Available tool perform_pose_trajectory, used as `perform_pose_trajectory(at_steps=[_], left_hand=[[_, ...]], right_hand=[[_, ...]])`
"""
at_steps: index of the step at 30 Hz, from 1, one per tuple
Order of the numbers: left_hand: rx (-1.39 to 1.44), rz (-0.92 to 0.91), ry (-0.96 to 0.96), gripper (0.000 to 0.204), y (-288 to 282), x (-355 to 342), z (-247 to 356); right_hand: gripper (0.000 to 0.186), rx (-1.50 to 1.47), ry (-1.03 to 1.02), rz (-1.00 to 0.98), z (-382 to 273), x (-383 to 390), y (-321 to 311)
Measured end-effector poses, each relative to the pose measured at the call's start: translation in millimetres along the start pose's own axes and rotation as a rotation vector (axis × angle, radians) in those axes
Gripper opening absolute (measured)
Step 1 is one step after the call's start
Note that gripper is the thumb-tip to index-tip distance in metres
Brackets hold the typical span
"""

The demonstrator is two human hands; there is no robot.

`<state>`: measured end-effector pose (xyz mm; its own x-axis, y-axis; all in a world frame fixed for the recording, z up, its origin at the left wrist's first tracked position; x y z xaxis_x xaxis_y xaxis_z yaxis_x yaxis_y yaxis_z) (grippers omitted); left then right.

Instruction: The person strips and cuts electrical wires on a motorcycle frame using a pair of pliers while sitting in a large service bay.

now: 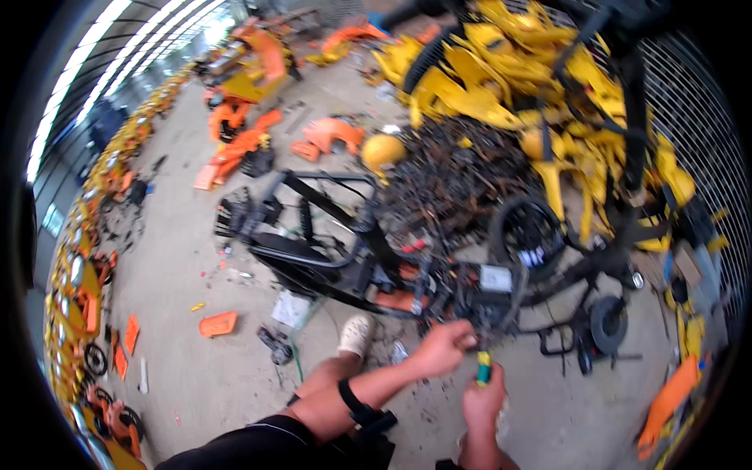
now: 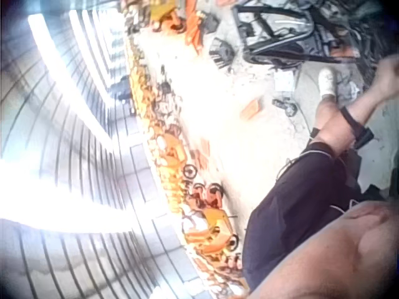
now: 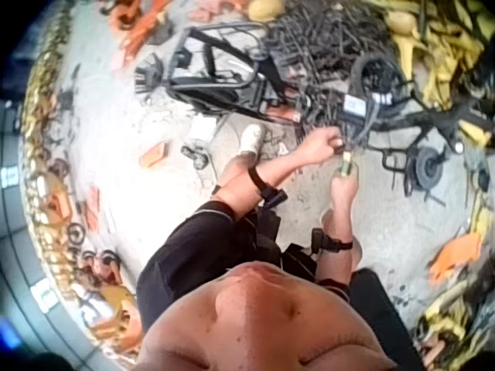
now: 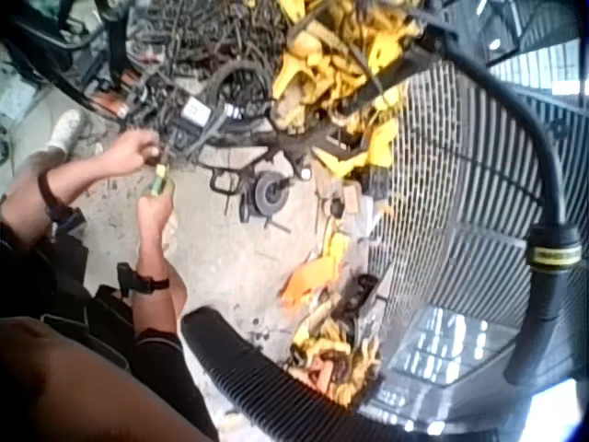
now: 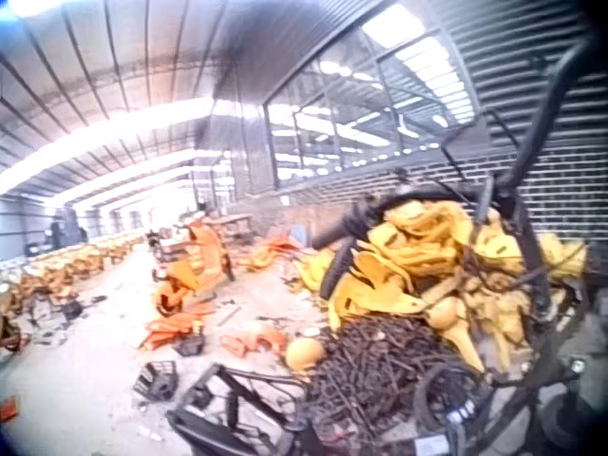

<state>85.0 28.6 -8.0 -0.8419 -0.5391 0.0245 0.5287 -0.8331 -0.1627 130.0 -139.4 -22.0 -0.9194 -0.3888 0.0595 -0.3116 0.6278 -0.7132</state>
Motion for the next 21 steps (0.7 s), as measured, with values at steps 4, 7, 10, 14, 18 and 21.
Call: perform_pose_trajectory(at_steps=[4,7,10,14,18,21], left_hand=[[-0.024,0.048,0.003,0.01,-4,-7,-16],[-0.041,0.056,-0.066,0.01,-12,-2,-35],[-0.091,0.104,-0.088,0.009,-20,-4,-37],[0.043,0.015,-0.21,0.016,-29,-11,-45],[0.222,-0.096,-0.264,0.018,-20,-6,-27],[0.264,-0.097,-0.28,0.018,-21,-3,-21]], right_hand=[[0.023,-0.525,0.282,-0.322,15,2,35],[0.022,-0.647,0.423,-0.378,15,1,30],[0.024,-1.02,0.568,-0.159,46,-20,-2],[0.03,-0.887,0.489,-0.067,55,-35,-34],[0.036,-0.606,0.457,-0.369,45,-22,3],[0.035,-0.504,0.536,-0.588,27,-6,30]])
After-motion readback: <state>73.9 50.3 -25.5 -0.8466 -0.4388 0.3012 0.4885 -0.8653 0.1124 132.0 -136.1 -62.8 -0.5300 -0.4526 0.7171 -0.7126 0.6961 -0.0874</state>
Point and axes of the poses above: each hand's wrist, its own x-axis away from the middle knuckle, its own y-axis out of the palm, z = x × y, the point moved 8 cm from there along -x, towards the middle knuckle, and after that the axes turned 8 degrees about x, right-handed, at the moved point
